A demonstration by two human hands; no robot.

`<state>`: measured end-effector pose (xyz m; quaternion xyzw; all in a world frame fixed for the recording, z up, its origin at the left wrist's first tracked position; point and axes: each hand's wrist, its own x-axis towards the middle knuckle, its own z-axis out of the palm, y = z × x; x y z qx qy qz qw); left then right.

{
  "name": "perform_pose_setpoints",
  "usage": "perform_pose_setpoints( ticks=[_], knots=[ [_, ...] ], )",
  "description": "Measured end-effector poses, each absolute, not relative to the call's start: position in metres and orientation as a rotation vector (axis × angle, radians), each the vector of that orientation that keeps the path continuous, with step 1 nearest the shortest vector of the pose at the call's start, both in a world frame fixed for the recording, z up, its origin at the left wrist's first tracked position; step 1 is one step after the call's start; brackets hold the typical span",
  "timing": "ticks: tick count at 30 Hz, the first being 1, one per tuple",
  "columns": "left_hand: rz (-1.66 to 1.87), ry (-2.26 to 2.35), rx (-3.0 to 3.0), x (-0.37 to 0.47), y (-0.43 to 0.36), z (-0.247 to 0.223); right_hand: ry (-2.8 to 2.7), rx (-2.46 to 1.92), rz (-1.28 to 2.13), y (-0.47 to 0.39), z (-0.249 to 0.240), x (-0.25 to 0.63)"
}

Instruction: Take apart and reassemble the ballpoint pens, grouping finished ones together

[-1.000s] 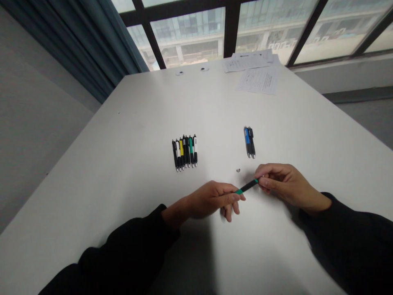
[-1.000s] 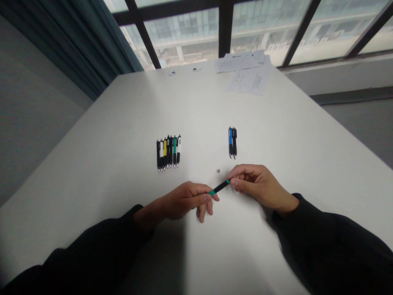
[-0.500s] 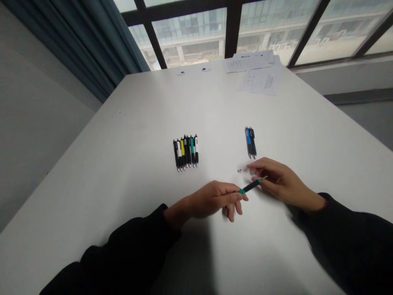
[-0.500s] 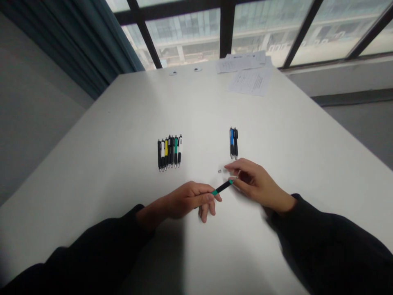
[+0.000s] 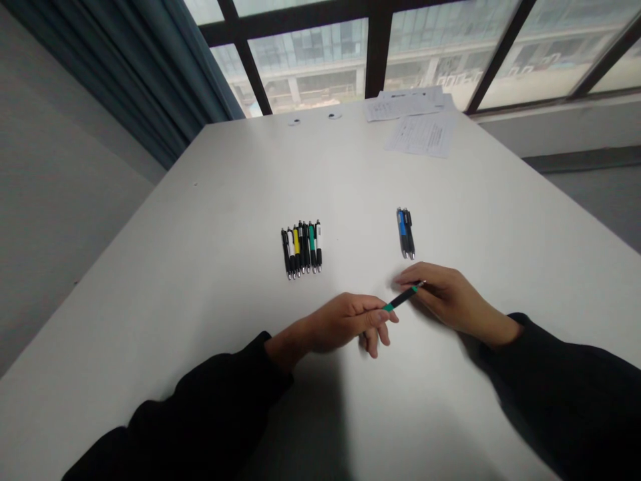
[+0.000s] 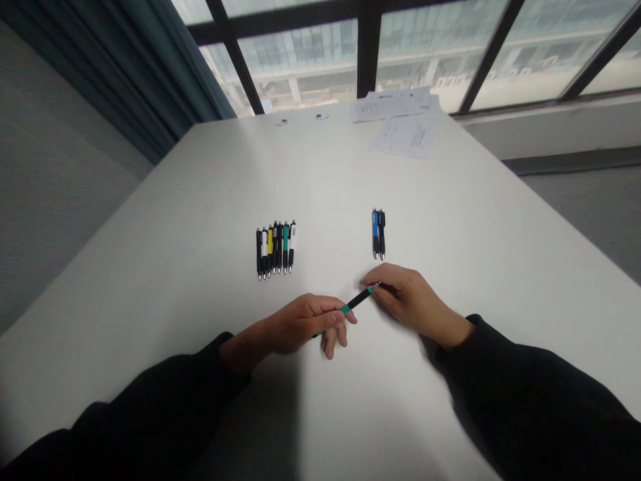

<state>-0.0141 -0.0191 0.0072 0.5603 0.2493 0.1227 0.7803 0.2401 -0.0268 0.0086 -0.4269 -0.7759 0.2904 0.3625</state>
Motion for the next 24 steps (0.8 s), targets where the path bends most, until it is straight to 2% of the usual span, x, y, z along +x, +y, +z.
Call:
perform_pose_setpoints(
  ticks=[3,8,13,24],
  knots=[
    [0.269,0.541,1.166,-0.015,-0.019,0.005,-1.609,-1.221,1.010,-0.028,0.013,0.251],
    [0.270,0.557,1.167,-0.017,-0.020,0.002,-1.286,-1.154,1.184,-0.030,0.010,0.261],
    [0.254,0.563,1.198,-0.017,-0.020,0.007,-1.256,-1.117,1.288,-0.034,0.013,0.259],
    [0.197,0.606,1.198,-0.017,-0.020,0.011,-1.468,-1.218,1.231,-0.038,0.032,0.251]
  ],
)
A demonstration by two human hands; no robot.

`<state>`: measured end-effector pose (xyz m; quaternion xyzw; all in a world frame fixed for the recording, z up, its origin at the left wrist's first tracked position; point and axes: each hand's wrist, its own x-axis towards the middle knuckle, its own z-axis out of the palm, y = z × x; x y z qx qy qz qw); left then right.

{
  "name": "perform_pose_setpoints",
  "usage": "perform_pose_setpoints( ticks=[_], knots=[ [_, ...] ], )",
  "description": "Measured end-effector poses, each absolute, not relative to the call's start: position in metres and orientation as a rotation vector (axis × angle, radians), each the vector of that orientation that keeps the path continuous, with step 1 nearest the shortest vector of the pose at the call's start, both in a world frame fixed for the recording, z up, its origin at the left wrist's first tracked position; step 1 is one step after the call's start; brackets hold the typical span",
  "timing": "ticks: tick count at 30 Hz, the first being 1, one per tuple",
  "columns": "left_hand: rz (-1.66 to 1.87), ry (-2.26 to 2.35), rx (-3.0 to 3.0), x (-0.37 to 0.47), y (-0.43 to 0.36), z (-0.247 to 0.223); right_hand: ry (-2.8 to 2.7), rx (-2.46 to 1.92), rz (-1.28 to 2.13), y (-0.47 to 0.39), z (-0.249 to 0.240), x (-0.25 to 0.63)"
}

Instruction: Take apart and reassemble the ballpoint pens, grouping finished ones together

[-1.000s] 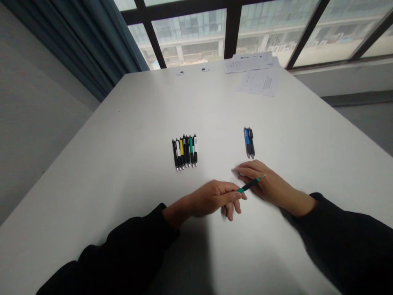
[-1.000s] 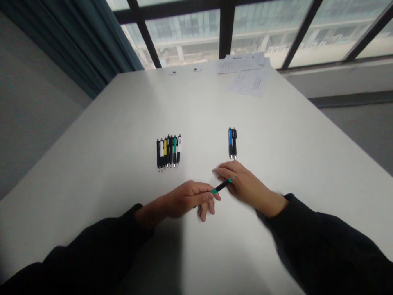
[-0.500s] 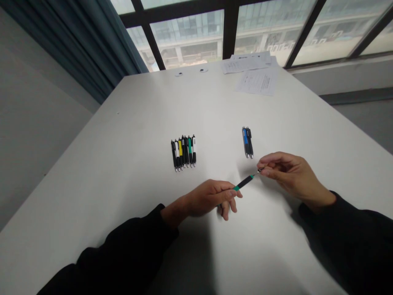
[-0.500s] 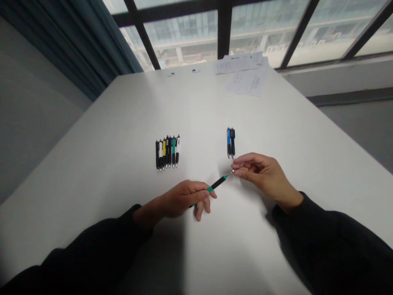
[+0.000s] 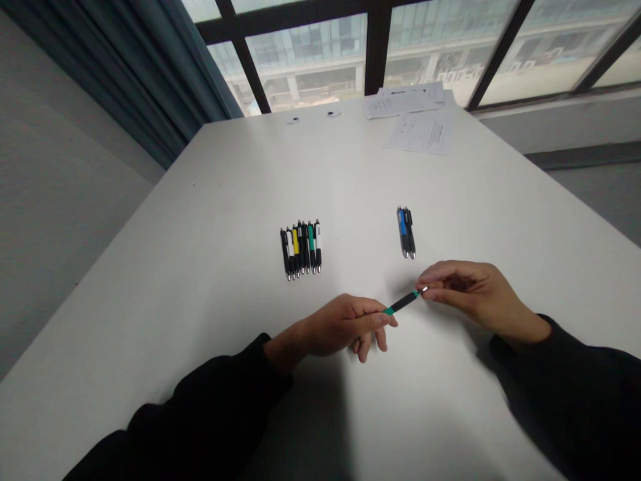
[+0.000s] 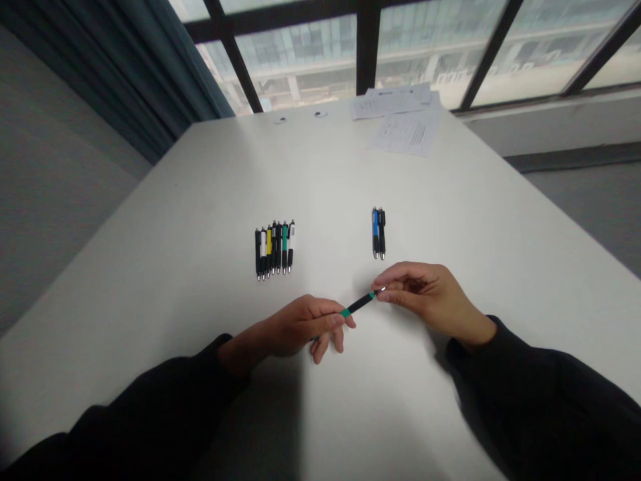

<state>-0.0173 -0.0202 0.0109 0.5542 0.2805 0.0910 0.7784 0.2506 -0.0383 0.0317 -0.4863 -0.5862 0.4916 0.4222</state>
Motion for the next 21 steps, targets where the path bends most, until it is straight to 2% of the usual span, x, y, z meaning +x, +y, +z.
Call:
perform_pose_setpoints(
  ticks=[21],
  knots=[
    [0.122,0.553,1.272,-0.0193,-0.0194,0.0143,-1.665,-1.224,1.159,-0.0418,0.0338,0.2436]
  ],
)
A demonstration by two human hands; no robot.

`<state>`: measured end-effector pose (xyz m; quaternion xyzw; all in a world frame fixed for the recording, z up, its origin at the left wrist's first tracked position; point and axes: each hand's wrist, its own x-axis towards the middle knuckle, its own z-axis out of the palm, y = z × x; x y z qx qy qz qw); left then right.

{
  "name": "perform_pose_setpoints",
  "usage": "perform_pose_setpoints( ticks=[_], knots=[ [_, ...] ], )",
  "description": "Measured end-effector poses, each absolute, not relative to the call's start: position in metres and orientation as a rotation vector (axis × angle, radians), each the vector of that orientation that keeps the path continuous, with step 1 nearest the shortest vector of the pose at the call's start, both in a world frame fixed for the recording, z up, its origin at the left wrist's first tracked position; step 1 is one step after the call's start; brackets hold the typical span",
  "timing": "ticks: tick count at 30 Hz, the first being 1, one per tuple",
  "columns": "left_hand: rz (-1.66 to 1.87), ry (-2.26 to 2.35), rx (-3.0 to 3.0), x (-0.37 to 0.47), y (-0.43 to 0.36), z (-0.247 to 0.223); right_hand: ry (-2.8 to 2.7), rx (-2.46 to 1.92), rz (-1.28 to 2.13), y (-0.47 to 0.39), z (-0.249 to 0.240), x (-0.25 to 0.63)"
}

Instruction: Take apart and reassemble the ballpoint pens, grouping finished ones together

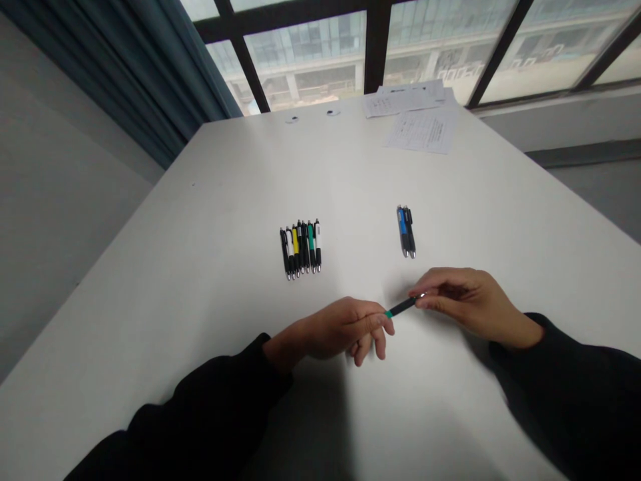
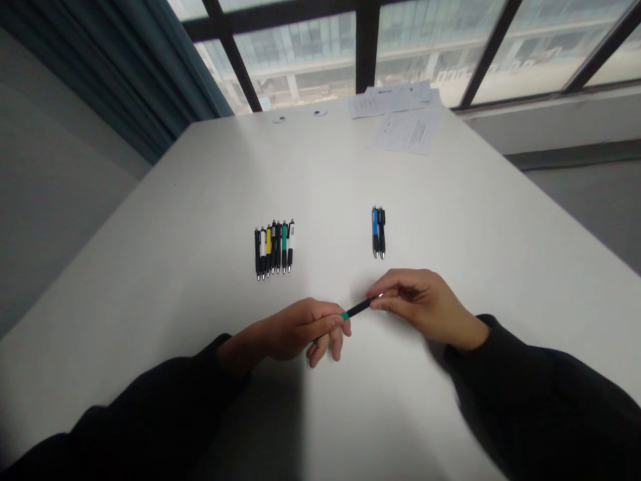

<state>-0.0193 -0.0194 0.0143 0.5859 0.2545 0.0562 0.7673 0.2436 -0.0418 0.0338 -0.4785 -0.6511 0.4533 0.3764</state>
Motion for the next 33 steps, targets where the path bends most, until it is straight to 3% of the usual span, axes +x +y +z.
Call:
perform_pose_setpoints(
  ticks=[9,22,33],
  knots=[
    [0.069,0.610,1.296,-0.0165,-0.0196,0.0181,-2.024,-1.181,0.938,-0.0405,0.0329,0.2453],
    [0.098,0.611,1.243,-0.0154,-0.0198,0.0196,-2.025,-1.138,1.153,-0.0408,0.0347,0.2501],
    [0.089,0.629,1.255,-0.0172,-0.0196,0.0156,-2.098,-1.115,1.122,-0.0423,0.0321,0.2491]
  ],
)
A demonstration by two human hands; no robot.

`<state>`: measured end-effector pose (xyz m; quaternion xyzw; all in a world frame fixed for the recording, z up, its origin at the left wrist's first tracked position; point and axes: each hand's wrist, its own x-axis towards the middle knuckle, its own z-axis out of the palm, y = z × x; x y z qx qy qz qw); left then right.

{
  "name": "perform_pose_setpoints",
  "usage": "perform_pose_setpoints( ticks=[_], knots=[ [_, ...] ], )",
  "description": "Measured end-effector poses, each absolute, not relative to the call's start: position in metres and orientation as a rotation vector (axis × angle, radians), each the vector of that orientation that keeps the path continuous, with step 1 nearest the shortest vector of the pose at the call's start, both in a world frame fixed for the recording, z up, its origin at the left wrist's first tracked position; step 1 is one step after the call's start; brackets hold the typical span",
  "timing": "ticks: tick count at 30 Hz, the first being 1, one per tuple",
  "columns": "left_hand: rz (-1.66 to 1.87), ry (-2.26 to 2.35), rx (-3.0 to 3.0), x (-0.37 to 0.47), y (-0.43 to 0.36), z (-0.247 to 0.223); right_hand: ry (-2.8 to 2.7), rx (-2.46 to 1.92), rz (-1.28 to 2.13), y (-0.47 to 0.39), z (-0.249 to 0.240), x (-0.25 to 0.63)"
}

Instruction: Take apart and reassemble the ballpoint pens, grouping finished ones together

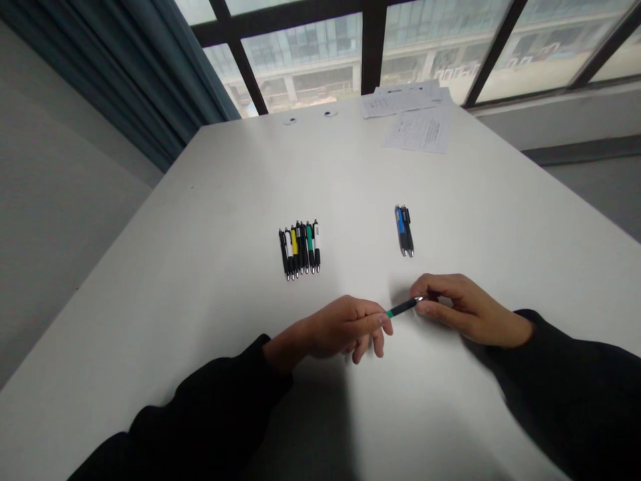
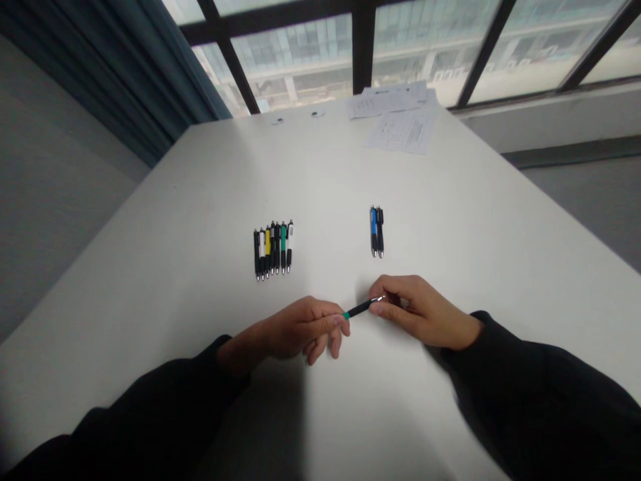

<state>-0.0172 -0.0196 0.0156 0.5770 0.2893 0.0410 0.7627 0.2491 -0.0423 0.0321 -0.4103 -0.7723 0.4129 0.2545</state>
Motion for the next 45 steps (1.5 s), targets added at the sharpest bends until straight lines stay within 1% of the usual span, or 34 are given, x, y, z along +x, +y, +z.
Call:
perform_pose_setpoints(
  ticks=[6,11,15,20,37,41,45],
  knots=[
    [0.063,0.636,1.275,-0.0170,-0.0198,0.0169,-2.116,-1.101,1.191,-0.0424,0.0307,0.2472],
    [0.060,0.609,1.290,-0.0183,-0.0188,0.0193,-2.124,-1.092,1.087,-0.0426,0.0288,0.2473],
    [0.063,0.604,1.308,-0.0183,-0.0190,0.0192,-2.129,-1.109,1.159,-0.0439,0.0271,0.2473],
    [0.074,0.603,1.285,-0.0179,-0.0190,0.0176,-2.109,-1.090,1.094,-0.0441,0.0274,0.2461],
    [0.069,0.606,1.263,-0.0183,-0.0190,0.0155,-2.110,-1.069,1.139,-0.0437,0.0291,0.2452],
    [0.058,0.630,1.272,-0.0191,-0.0189,0.0154,-2.103,-1.088,1.194,-0.0446,0.0311,0.2437],
    [0.042,0.618,1.321,-0.0193,-0.0190,0.0176,-1.990,-1.126,1.358,-0.0459,0.0279,0.2424]
  ],
)
